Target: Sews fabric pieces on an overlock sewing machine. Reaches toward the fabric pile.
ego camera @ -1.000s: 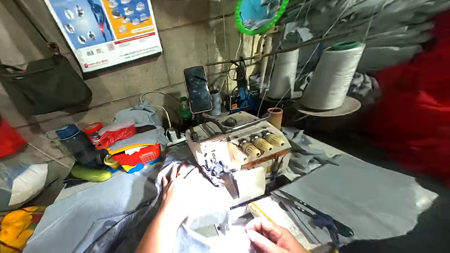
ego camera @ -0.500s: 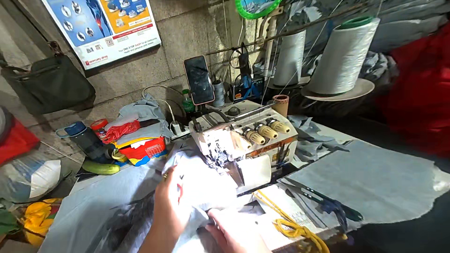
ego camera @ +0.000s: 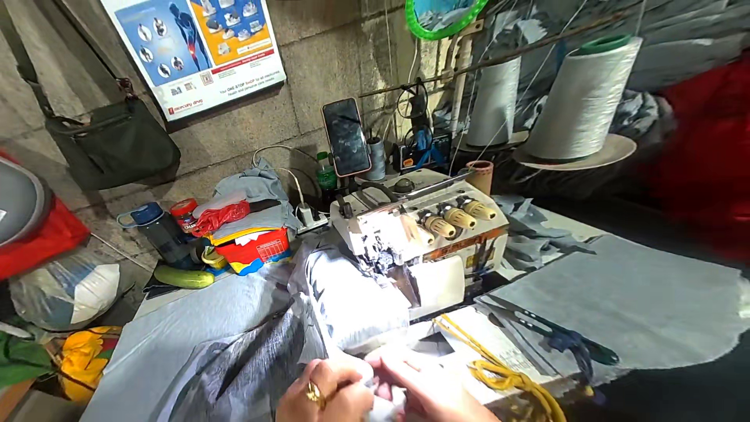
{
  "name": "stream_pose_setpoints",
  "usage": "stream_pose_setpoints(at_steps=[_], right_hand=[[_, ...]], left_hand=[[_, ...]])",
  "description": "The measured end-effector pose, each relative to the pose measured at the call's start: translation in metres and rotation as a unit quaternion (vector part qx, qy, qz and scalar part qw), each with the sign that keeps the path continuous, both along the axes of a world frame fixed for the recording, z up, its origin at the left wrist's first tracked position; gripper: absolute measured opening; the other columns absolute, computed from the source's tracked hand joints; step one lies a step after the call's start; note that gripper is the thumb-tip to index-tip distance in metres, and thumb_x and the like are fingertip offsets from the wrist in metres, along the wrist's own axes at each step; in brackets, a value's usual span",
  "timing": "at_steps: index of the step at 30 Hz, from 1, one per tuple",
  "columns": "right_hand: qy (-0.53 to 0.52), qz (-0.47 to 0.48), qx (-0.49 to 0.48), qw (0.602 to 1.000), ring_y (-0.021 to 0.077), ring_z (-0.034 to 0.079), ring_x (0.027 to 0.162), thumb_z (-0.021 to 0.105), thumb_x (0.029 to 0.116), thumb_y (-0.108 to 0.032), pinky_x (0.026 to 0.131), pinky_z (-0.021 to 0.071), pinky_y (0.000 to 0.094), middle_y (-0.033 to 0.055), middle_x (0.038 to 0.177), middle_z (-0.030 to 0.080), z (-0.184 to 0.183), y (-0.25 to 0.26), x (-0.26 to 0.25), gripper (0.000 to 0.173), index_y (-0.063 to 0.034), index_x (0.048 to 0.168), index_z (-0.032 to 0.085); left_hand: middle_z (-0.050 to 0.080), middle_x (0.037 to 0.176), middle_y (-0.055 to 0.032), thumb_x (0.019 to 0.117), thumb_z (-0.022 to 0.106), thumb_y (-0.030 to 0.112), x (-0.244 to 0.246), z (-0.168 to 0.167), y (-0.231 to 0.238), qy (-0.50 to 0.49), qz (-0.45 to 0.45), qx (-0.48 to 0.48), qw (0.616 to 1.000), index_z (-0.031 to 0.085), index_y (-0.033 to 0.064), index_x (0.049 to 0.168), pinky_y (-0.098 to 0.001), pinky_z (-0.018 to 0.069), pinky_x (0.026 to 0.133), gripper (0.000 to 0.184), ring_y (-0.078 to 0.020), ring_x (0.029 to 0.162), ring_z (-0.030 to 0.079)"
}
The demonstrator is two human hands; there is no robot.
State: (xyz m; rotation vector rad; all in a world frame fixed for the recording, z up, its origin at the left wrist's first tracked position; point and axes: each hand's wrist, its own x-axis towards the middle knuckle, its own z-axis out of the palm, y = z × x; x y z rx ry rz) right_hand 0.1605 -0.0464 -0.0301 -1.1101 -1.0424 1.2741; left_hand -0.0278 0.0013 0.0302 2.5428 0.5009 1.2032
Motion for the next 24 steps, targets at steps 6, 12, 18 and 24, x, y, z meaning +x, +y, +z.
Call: stream_pose_setpoints(at_steps=[6,12,18,24], right_hand=[[0.418,0.209,0.028,0.884,0.0066,0.071,0.096,0.045,0.1069,-0.045,0.088,0.0579,0.0274,-0.0011,0.102,0.076,-0.009,0.017,-0.025,0.04,-0.0192,0.105,0.075],[-0.02,-0.045,0.128,0.991,-0.004,0.064,0.082,0.061,0.0952,-0.004,0.076,0.0558,0.0173,-0.01,0.09,0.067,0.008,-0.001,0.009,0.009,-0.0102,0.1,0.065],[-0.164,-0.149,0.211,0.952,-0.0085,0.06,0.075,0.065,0.0879,-0.004,0.068,0.0509,0.0103,-0.0044,0.085,0.068,0.019,-0.007,0.02,0.007,-0.0018,0.093,0.07],[-0.017,-0.186,0.077,0.979,0.0007,0.062,0.06,0.067,0.0848,-0.004,0.056,0.0539,0.0197,-0.0102,0.071,0.063,-0.002,-0.001,0.02,0.009,-0.0124,0.087,0.064]], left_hand=[[0.07,0.114,-0.0132,0.0977,0.063,0.018,0.004,-0.017,-0.012,0.054,-0.008,0.066,0.996,0.074,0.0123,0.095,-0.0355,0.0425,0.102,0.012,-0.0259,0.118,0.058],[0.069,0.125,-0.0188,0.0924,0.05,0.073,-0.001,0.01,0.014,0.105,0.007,0.015,0.994,0.067,0.0051,0.127,-0.0519,0.0463,0.105,0.078,-0.0353,0.125,0.059],[0.073,0.085,-0.0082,0.0989,0.061,0.02,0.045,0.015,0.063,0.174,-0.136,-0.015,0.975,0.075,0.0028,0.102,-0.0332,0.0554,0.076,0.023,-0.0175,0.078,0.069],[0.073,0.086,-0.0095,0.0986,0.056,0.012,0.061,0.018,0.08,0.184,0.0,-0.064,0.981,0.075,0.0029,0.097,-0.0369,0.0592,0.076,0.021,-0.018,0.08,0.071]])
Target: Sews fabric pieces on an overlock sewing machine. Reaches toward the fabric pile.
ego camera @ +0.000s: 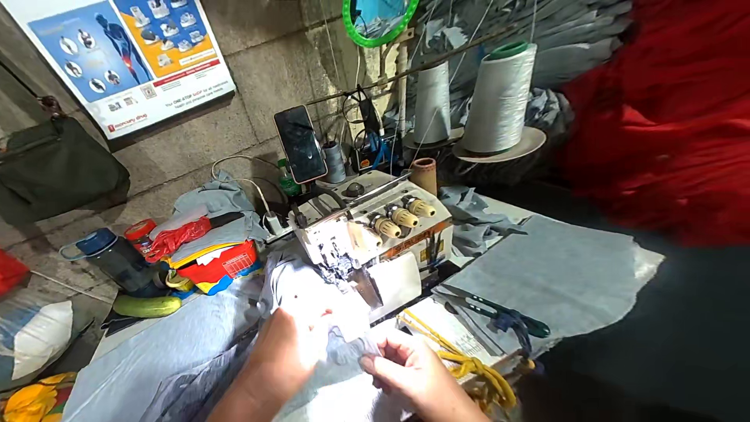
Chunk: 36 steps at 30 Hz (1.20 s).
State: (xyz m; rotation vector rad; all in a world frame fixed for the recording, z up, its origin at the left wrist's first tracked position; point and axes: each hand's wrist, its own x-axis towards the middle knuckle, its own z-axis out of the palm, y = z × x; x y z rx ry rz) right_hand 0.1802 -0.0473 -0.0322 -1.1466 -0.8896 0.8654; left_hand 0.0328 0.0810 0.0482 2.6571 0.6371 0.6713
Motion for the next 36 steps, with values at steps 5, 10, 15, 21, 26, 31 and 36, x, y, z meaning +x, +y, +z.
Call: stream_pose_setpoints(at_steps=[5,10,15,21,26,31,36], right_hand=[[0.018,-0.043,-0.024,0.999,0.0007,0.062,0.062,0.061,0.0911,-0.003,0.06,0.0551,0.019,-0.0072,0.075,0.065,-0.012,0.008,-0.006,0.006,-0.0065,0.091,0.066],[0.0,-0.085,-0.007,0.996,-0.0005,0.062,0.065,0.065,0.0871,0.0,0.061,0.055,0.0175,-0.005,0.08,0.065,-0.015,0.002,-0.008,0.013,-0.0019,0.1,0.066],[0.002,-0.127,0.05,0.991,-0.0003,0.061,0.06,0.072,0.0825,0.002,0.057,0.0539,0.0181,-0.0095,0.074,0.063,-0.008,0.003,-0.013,0.041,-0.0016,0.119,0.053],[-0.025,-0.149,0.001,0.988,-0.0019,0.056,0.053,0.07,0.0832,-0.006,0.052,0.0497,0.016,-0.0113,0.066,0.058,-0.005,0.023,-0.006,0.036,-0.002,0.118,0.059],[-0.035,-0.155,-0.019,0.987,-0.002,0.055,0.052,0.068,0.0857,-0.007,0.051,0.0503,0.0162,-0.009,0.067,0.059,-0.012,0.031,0.0,0.01,-0.0054,0.096,0.067],[-0.129,-0.143,-0.041,0.98,0.001,0.061,0.06,0.066,0.0893,-0.01,0.059,0.0531,0.0177,-0.0003,0.076,0.067,-0.012,0.022,0.011,0.009,-0.0026,0.088,0.071],[-0.155,-0.074,-0.026,0.985,0.0023,0.058,0.061,0.063,0.0911,-0.009,0.059,0.049,0.0194,0.0021,0.07,0.063,-0.016,-0.005,0.011,0.013,0.0006,0.085,0.068]], left_hand=[[0.073,0.091,-0.0156,0.0995,0.059,0.022,0.014,-0.017,0.017,0.076,0.065,0.044,0.994,0.075,0.001,0.1,-0.0483,0.0582,0.082,0.027,-0.0298,0.088,0.073],[0.069,0.082,-0.0139,0.095,0.067,0.031,0.023,-0.006,0.003,0.096,0.098,-0.033,0.99,0.074,0.0007,0.094,-0.049,0.0543,0.076,0.031,-0.0284,0.079,0.067],[0.067,0.072,-0.0003,0.0938,0.062,0.017,0.019,-0.01,0.005,-0.055,0.036,-0.015,0.998,0.076,0.0071,0.087,-0.0264,0.0526,0.061,0.018,-0.007,0.063,0.061],[0.067,0.072,0.0039,0.0925,0.063,0.02,0.024,-0.004,0.015,-0.081,0.015,0.049,0.995,0.077,0.0113,0.085,-0.0192,0.0506,0.061,0.018,-0.0013,0.064,0.06],[0.069,0.077,-0.0056,0.0935,0.063,0.017,0.037,-0.023,0.032,-0.016,0.042,0.09,0.995,0.076,0.007,0.087,-0.0384,0.0567,0.069,0.017,-0.0181,0.072,0.067],[0.067,0.078,-0.0047,0.0908,0.063,0.016,0.038,-0.033,0.031,-0.029,0.047,0.083,0.995,0.076,0.0075,0.087,-0.0367,0.0551,0.067,0.016,-0.0169,0.071,0.065],[0.073,0.079,-0.0037,0.0931,0.063,0.018,0.032,-0.039,0.021,-0.058,0.028,0.111,0.992,0.077,0.0096,0.089,-0.0381,0.0584,0.066,0.017,-0.0171,0.073,0.071]])
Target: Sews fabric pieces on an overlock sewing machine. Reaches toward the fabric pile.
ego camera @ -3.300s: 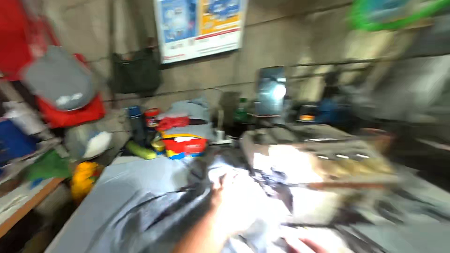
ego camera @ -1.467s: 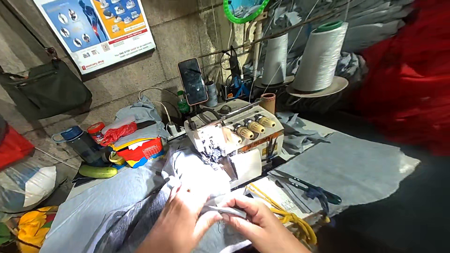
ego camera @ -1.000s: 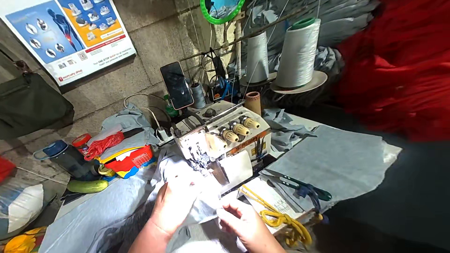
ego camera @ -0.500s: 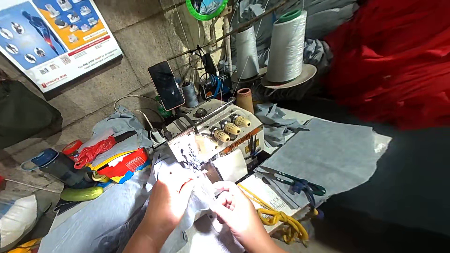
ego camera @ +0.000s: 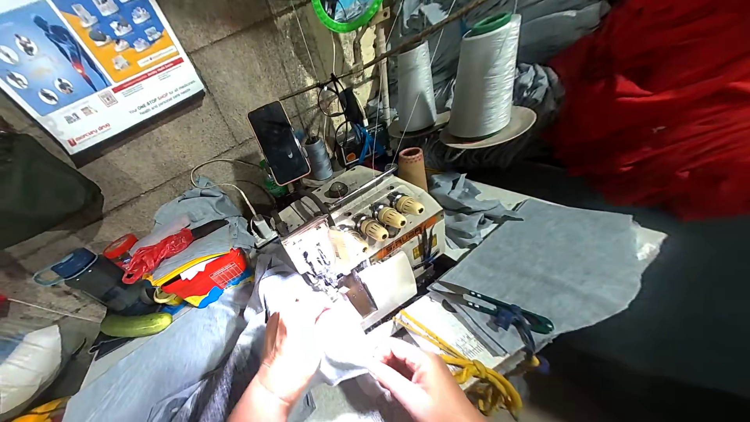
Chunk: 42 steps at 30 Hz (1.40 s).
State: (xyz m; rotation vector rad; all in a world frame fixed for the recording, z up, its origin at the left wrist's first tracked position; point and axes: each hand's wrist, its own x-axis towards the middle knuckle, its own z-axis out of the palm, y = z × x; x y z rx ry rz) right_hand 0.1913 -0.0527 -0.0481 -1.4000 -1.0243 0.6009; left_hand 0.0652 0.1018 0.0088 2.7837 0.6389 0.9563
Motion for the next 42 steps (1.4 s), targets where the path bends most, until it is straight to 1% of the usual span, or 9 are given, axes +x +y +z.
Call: stream_pose_setpoints(at_steps=[12,15,17,21,26,29,34,40,42], right_hand=[[-0.011,-0.037,0.06,0.997,-0.004,0.057,0.06,0.059,0.0925,-0.018,0.057,0.0477,0.0143,-0.0069,0.068,0.059,-0.002,0.021,0.004,0.018,-0.0091,0.078,0.065],[-0.026,-0.034,0.08,0.996,-0.0062,0.056,0.062,0.058,0.0941,-0.018,0.058,0.0472,0.0119,-0.0071,0.07,0.061,0.0,0.017,0.006,0.019,-0.0089,0.079,0.067],[-0.038,-0.039,0.085,0.995,-0.007,0.055,0.061,0.058,0.0934,-0.02,0.057,0.0457,0.0113,-0.0081,0.068,0.059,0.001,0.017,0.007,0.021,-0.0103,0.077,0.066],[-0.036,-0.047,0.09,0.994,-0.0073,0.055,0.059,0.057,0.0914,-0.019,0.055,0.0456,0.0112,-0.0098,0.066,0.058,0.003,0.021,0.007,0.019,-0.0125,0.075,0.064],[-0.031,-0.084,0.002,0.996,-0.0034,0.049,0.054,0.06,0.0883,-0.017,0.052,0.0408,0.0157,-0.0088,0.061,0.051,0.019,0.036,0.006,0.019,-0.012,0.07,0.059],[0.009,-0.074,-0.059,0.995,0.0008,0.044,0.052,0.067,0.0919,-0.01,0.053,0.038,0.0194,-0.0067,0.059,0.045,0.03,0.051,0.01,0.033,-0.0125,0.065,0.049],[0.025,-0.065,-0.085,0.994,0.0068,0.048,0.053,0.069,0.093,-0.005,0.054,0.0422,0.0242,-0.0009,0.059,0.048,0.034,0.067,0.017,0.033,-0.0089,0.067,0.049],[-0.145,-0.147,-0.029,0.978,0.0043,0.048,0.056,0.063,0.0938,-0.027,0.054,0.04,0.0242,-0.0034,0.061,0.049,0.016,0.035,0.015,0.029,-0.0086,0.072,0.059],[-0.291,-0.219,-0.007,0.931,0.0157,0.06,0.06,0.056,0.093,-0.038,0.054,0.0502,0.0365,0.0024,0.065,0.059,-0.003,0.019,0.033,0.035,-0.0089,0.075,0.064]], left_hand=[[0.072,0.091,-0.0161,0.0961,0.059,0.014,0.008,0.022,-0.007,0.106,0.141,-0.054,0.983,0.075,0.0011,0.096,-0.0514,0.0556,0.082,0.02,-0.0332,0.091,0.071],[0.076,0.09,-0.0088,0.0846,0.066,0.049,-0.007,-0.004,-0.015,-0.017,0.052,0.101,0.993,0.078,0.0089,0.088,-0.0485,0.0574,0.081,0.042,-0.0293,0.09,0.072],[0.076,0.109,-0.0105,0.0802,0.06,0.075,-0.015,-0.012,-0.028,0.003,0.008,0.128,0.992,0.079,0.0134,0.106,-0.0536,0.051,0.092,0.069,-0.0313,0.103,0.069],[0.077,0.111,-0.0077,0.087,0.057,0.029,-0.021,-0.024,-0.033,0.023,0.011,0.192,0.981,0.08,0.0156,0.111,-0.0581,0.05,0.094,0.035,-0.0312,0.107,0.072],[0.077,0.098,-0.0098,0.0868,0.052,0.016,-0.019,-0.015,-0.032,0.022,0.051,0.167,0.984,0.081,0.011,0.096,-0.058,0.0518,0.096,0.031,-0.0313,0.102,0.073],[0.073,0.116,-0.0184,0.0894,0.059,0.007,-0.009,0.01,-0.029,0.149,0.109,0.081,0.979,0.077,0.0045,0.107,-0.0638,0.0471,0.102,0.026,-0.0387,0.118,0.066],[0.052,0.154,-0.0025,0.1038,0.052,0.023,0.008,0.036,-0.004,0.325,0.153,-0.101,0.928,0.065,0.021,0.137,-0.0683,0.0167,0.119,0.036,-0.0311,0.153,0.031],[0.056,0.149,-0.0059,0.1058,0.051,0.032,0.026,0.053,0.018,0.371,0.246,-0.143,0.884,0.065,0.0183,0.136,-0.0657,0.0162,0.12,0.036,-0.0327,0.152,0.03],[0.052,0.154,-0.0039,0.1058,0.05,0.026,0.021,0.05,0.029,0.388,0.275,-0.122,0.871,0.061,0.0169,0.141,-0.0637,0.0208,0.12,0.038,-0.0323,0.152,0.03]])
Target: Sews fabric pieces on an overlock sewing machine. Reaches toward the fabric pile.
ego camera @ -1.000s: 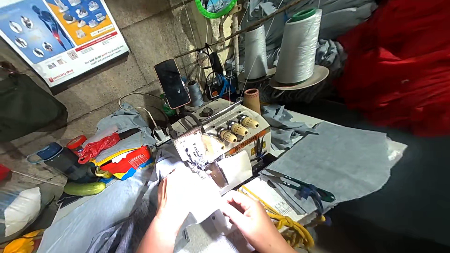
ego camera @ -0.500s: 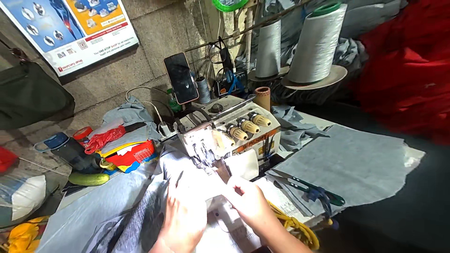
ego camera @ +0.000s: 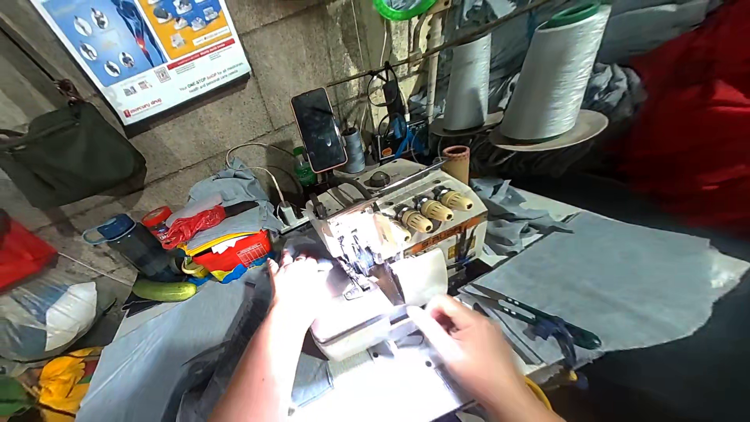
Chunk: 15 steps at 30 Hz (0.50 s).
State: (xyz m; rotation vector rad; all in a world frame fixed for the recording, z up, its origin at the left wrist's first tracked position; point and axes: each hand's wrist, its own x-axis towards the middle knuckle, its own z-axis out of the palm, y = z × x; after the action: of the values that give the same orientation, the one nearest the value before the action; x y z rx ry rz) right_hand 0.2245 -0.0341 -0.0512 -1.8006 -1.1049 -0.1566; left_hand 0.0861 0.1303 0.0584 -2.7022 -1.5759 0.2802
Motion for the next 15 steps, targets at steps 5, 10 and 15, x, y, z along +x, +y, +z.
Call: stream_pose_setpoints(at_steps=[5,10,15], right_hand=[[-0.121,-0.095,-0.181,0.971,0.0646,0.058,0.107,0.077,0.0864,-0.015,0.078,0.0444,0.0788,0.0366,0.109,0.065,-0.008,-0.052,0.07,0.034,0.0039,0.115,0.072],[-0.137,-0.073,-0.201,0.967,0.0624,0.062,0.098,0.084,0.0794,-0.005,0.075,0.0465,0.0778,0.0345,0.098,0.066,-0.024,-0.054,0.099,0.032,0.0031,0.109,0.074],[-0.087,0.001,-0.163,0.983,0.0519,0.066,0.081,0.081,0.0807,-0.001,0.067,0.0518,0.0692,0.0318,0.1,0.064,0.008,-0.061,0.086,0.035,0.002,0.115,0.072]], left_hand=[[0.045,0.16,-0.0037,0.1066,0.043,0.016,-0.046,-0.013,0.001,0.001,0.028,0.026,0.999,0.049,0.0257,0.153,-0.0596,0.0185,0.122,0.048,-0.0332,0.153,0.03],[0.056,0.15,-0.0108,0.1043,0.045,0.015,-0.073,-0.008,-0.049,-0.036,0.074,0.029,0.996,0.056,0.0138,0.148,-0.0561,0.0213,0.121,0.045,-0.0307,0.145,0.045],[0.073,0.075,-0.01,0.0836,0.067,0.008,-0.084,-0.016,-0.088,-0.134,-0.071,0.295,0.943,0.079,0.0078,0.093,-0.0498,0.052,0.074,0.015,-0.0289,0.073,0.072]])
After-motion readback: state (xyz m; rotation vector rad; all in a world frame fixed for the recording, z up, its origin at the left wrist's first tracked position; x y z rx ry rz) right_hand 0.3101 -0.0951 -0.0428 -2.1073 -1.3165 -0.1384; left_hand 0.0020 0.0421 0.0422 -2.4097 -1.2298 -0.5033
